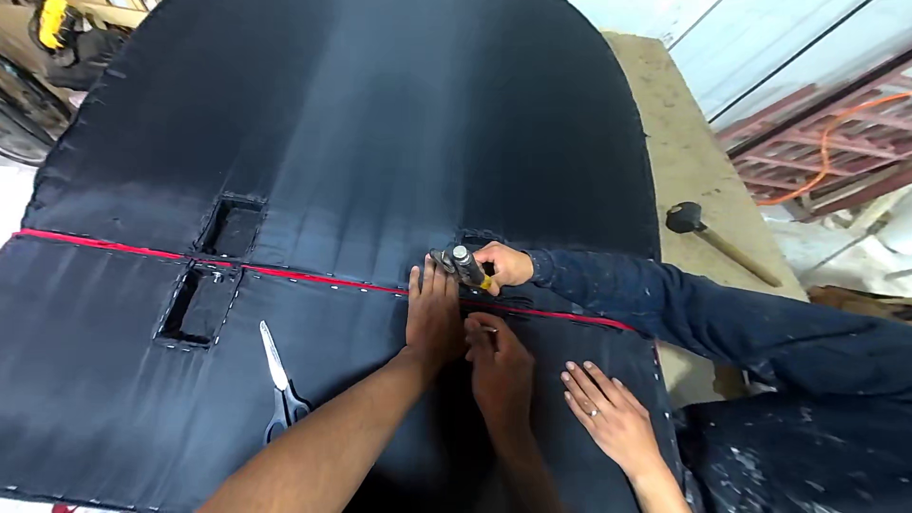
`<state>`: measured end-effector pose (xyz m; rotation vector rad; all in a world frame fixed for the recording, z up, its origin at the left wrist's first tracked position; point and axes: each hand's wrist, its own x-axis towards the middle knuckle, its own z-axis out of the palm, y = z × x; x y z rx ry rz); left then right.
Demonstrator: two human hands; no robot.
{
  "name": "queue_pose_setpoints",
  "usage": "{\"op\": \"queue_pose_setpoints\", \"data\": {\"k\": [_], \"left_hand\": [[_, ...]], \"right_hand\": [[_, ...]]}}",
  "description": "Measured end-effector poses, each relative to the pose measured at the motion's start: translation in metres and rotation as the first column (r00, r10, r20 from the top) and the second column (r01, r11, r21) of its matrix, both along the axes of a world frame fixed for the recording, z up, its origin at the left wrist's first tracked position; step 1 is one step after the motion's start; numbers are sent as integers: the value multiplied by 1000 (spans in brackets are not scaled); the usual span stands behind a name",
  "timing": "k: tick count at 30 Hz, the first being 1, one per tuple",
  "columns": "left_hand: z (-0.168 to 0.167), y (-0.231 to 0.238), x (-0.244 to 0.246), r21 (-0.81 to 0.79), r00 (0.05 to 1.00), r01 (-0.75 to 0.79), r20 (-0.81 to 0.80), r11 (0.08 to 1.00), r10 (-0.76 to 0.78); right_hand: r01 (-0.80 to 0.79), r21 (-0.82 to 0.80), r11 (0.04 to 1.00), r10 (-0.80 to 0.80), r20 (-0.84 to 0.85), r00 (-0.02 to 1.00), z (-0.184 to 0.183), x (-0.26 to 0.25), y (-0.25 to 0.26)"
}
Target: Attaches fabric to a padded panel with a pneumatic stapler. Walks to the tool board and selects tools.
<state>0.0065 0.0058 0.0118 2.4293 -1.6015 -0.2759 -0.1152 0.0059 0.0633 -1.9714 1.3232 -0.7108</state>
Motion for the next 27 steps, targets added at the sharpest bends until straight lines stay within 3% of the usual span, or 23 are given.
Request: {"op": "queue_pose_setpoints", "data": {"k": [2,4,6,8,10,13,17,20,23,27], "left_hand": [[-5,0,0,-18,1000,-22,0,1000,22],[-7,3,-7,-53,999,-35,-29,998,34],[-2,-4,-10,-141,993,-83,-99,987,70],[3,2,-11,-171,987,-107,-136,980,84],[10,6,-1,-119,988,-77,-142,990,60],[17,10,4,-54,985,-34,-170,998,25],[16,8,5,-61,979,-46,-202,997,33],[12,6,6,-2,981,-19,-193,1000,19],[8,7,7,-24,987,-17,-161,1000,13],[5,6,5,-23,988,-10,-156,1000,6]], "right_hand": [[-15,215,977,-6,97,995,0,-24,-24],[10,439,899,-157,300,941,-32,-68,-45],[65,487,871,-315,453,834,-52,-81,-54],[166,531,831,-422,407,810,-43,-71,-38],[149,574,805,-426,384,819,-38,-64,-35],[84,566,820,-366,407,837,-33,-71,-28],[110,377,920,-252,352,901,-11,-48,-11],[68,282,957,-172,361,917,-46,-61,-17],[127,331,935,-258,391,883,-66,-67,-21],[198,364,910,-351,424,835,-53,-50,-11]]}}
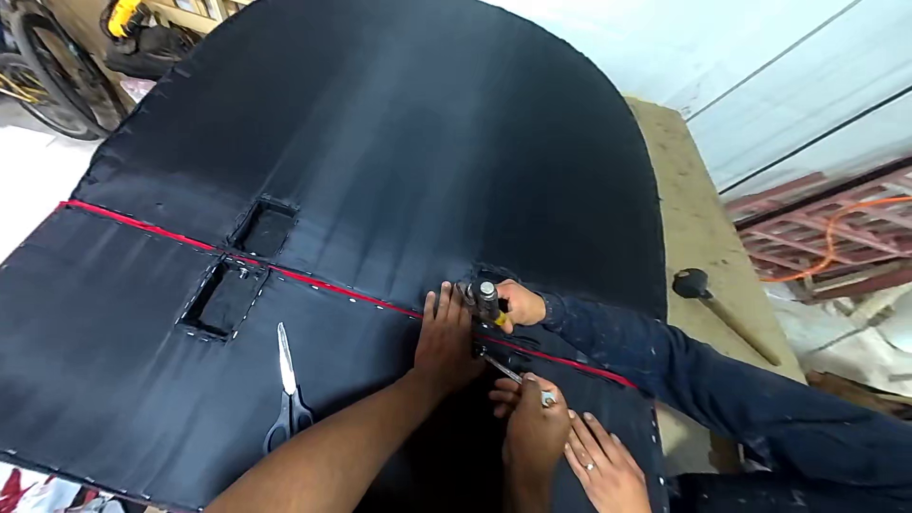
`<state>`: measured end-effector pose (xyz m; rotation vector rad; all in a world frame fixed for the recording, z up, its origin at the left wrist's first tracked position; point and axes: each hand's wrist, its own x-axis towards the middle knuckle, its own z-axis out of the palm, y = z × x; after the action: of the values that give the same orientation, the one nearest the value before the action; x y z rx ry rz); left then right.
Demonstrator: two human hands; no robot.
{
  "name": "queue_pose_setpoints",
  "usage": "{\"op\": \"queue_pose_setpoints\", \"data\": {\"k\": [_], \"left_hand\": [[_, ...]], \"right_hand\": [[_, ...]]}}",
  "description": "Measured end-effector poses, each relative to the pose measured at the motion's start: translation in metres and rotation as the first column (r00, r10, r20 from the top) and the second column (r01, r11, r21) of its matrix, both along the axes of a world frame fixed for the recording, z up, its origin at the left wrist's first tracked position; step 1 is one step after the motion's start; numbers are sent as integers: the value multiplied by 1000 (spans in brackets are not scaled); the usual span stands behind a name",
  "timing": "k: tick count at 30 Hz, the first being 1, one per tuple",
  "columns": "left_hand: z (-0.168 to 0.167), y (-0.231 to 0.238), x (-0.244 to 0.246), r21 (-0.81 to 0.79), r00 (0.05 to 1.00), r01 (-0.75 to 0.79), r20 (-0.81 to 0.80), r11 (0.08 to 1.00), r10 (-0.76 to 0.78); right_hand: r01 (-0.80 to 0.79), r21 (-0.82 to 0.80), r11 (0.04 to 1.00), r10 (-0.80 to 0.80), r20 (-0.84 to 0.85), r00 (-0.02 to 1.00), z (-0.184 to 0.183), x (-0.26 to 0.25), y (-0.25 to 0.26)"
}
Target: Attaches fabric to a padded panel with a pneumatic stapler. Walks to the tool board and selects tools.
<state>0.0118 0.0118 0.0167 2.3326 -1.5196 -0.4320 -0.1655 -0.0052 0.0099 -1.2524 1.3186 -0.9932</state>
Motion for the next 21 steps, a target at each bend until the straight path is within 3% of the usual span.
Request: {"op": "queue_pose_setpoints", "data": {"k": [4,12,15,18,21], "left_hand": [[0,0,2,16,1000,15,13,1000,-15],[-8,-2,0,-10,998,10,66,1000,-9],[-7,-3,-1,-16,999,4,48,1000,-4],[-6,-1,0,-23,999,2,44,1000,-1],[-5,-1,0,-54,996,5,84,999,0]], "right_hand": [[139,27,990,-136,-71,988,48,31,13],[170,86,982,-171,12,985,51,49,8],[44,-19,999,-44,-1,999,59,58,12],[-197,-209,958,135,-276,951,60,63,17],[-395,-299,869,183,-547,817,51,56,7]]}}
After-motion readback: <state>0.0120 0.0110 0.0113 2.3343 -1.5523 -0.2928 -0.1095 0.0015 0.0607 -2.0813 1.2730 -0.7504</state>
